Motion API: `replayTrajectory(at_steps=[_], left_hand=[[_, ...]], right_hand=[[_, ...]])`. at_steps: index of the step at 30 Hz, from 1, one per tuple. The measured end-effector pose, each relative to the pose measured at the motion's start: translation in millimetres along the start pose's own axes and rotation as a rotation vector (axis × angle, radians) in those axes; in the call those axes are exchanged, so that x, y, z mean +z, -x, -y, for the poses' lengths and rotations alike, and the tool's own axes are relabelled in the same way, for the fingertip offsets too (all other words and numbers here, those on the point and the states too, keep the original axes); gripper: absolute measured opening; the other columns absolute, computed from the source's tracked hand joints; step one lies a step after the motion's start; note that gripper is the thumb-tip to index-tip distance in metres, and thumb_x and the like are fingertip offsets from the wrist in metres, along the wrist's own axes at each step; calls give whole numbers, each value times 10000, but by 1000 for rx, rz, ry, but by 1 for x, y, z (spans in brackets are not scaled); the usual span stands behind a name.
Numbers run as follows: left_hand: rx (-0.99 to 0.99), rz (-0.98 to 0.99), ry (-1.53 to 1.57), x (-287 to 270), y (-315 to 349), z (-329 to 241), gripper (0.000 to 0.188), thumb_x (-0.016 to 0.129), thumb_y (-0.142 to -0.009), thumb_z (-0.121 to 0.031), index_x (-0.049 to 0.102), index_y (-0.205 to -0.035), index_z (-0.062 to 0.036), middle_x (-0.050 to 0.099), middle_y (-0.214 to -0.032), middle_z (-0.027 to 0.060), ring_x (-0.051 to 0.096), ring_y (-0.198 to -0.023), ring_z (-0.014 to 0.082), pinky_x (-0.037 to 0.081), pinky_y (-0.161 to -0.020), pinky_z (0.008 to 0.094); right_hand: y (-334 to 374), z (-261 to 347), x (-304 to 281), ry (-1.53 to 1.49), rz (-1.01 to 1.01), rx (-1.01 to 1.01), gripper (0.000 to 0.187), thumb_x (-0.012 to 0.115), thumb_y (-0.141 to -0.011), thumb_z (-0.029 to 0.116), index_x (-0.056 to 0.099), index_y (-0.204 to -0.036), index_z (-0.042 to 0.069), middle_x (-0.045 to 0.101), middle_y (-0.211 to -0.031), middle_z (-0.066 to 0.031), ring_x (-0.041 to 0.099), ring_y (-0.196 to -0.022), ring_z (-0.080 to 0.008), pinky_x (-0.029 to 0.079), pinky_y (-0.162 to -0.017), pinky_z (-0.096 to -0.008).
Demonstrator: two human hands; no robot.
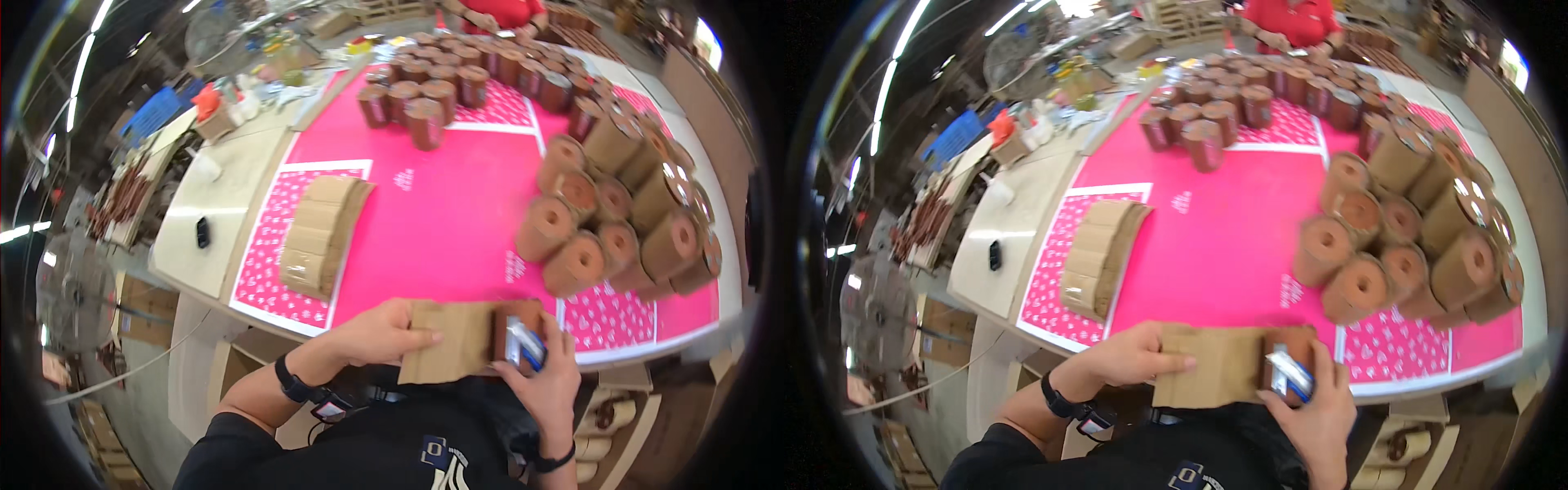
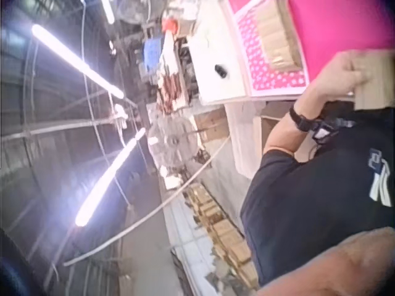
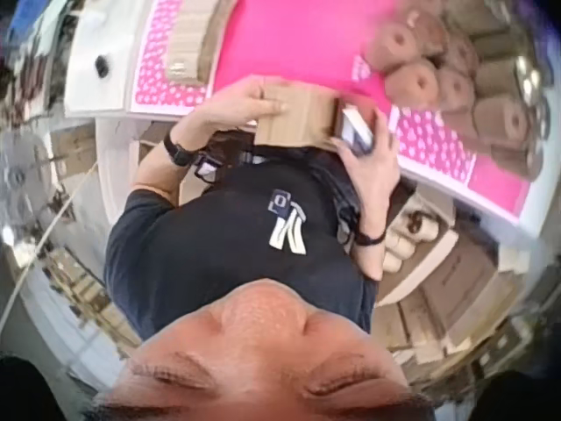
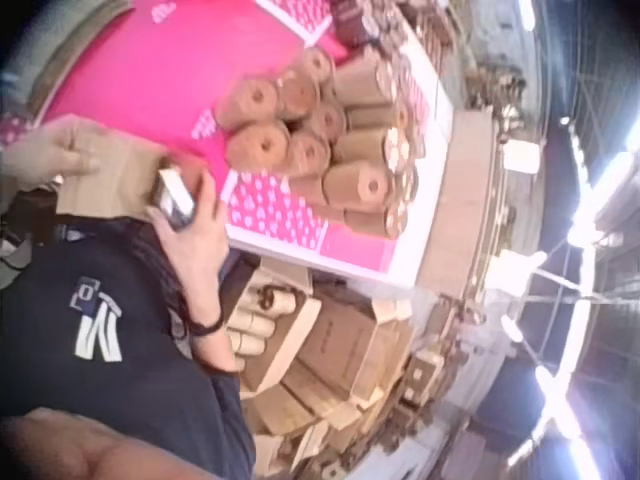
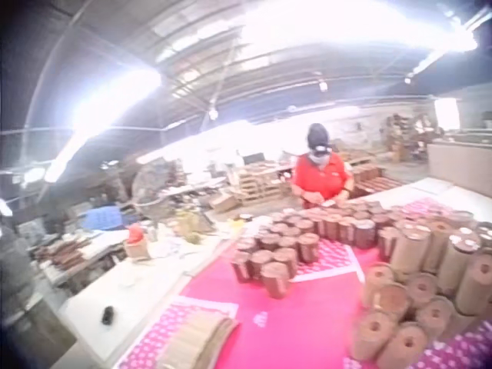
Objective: The person picks up brown cardboard tubes and wraps them with pieces of flat brown cardboard, using a blue utility knife to trim the cardboard and fit it into the center of the tubes.
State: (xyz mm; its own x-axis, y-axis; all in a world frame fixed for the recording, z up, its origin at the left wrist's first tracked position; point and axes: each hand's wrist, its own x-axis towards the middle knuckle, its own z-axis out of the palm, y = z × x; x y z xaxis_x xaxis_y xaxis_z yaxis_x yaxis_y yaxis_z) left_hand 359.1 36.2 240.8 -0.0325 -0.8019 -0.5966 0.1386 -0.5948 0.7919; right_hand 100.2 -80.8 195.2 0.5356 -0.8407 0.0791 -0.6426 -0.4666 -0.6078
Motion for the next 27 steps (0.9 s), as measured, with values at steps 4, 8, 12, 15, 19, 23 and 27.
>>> replayTrajectory(at_steps=[4,8,12,15,19,23,27], left_hand=[[-1,-121,-11,-20,22,9,379,667,-1002,-151,598,-1339,8,700,-1082,-9,621,-946,74,534,-845,272],[546,-415,-108,-78,48,28,319,622,-1015,-147,639,-1300,-3,704,-1135,42,641,-930,93,539,-772,269],[971,-1451,-869,-114,65,16,449,585,-906,-7,617,-1354,-15,678,-1260,198,619,-1214,302,494,-1015,391],[551,-1178,-1451,-151,62,91,613,588,-821,-7,559,-1432,-46,570,-1408,250,459,-1390,419,392,-1118,507],[102,-836,-1234,-126,58,125,767,650,-785,-127,457,-1526,-90,339,-1595,281,222,-1516,475,194,-1197,632],[278,-1000,-1271,-102,50,85,852,752,-810,-225,382,-1567,-101,286,-1607,289,243,-1494,479,230,-1201,578],[397,-578,-141,-33,19,31,887,808,-857,-252,330,-1582,-73,495,-1479,239,499,-1339,379,337,-1165,496]], right_hand=[[-5,-30,4,-401,121,175,865,881,-692,191,480,-1447,57,663,-1042,-176,669,-922,-246,542,-833,-375],[-4,-44,13,-731,165,278,923,856,-731,129,371,-1514,70,622,-1066,-151,644,-962,-209,527,-856,-339],[-4,-48,18,-909,134,286,918,844,-769,106,331,-1530,68,586,-1144,-155,625,-1036,-216,521,-878,-335],[-5,-43,19,-889,179,245,909,851,-768,110,343,-1520,55,573,-1184,-165,611,-1079,-226,515,-903,-341],[-6,-46,25,-818,217,203,890,854,-769,99,357,-1504,41,552,-1238,-177,594,-1122,-238,506,-934,-353],[-8,-40,25,-1001,210,248,833,833,-775,35,374,-1469,37,582,-1246,-203,609,-1160,-260,509,-979,-386],[-18,-50,31,-1113,330,260,841,871,-761,64,393,-1451,36,596,-1294,-222,615,-1186,-270,503,-1015,-401]])
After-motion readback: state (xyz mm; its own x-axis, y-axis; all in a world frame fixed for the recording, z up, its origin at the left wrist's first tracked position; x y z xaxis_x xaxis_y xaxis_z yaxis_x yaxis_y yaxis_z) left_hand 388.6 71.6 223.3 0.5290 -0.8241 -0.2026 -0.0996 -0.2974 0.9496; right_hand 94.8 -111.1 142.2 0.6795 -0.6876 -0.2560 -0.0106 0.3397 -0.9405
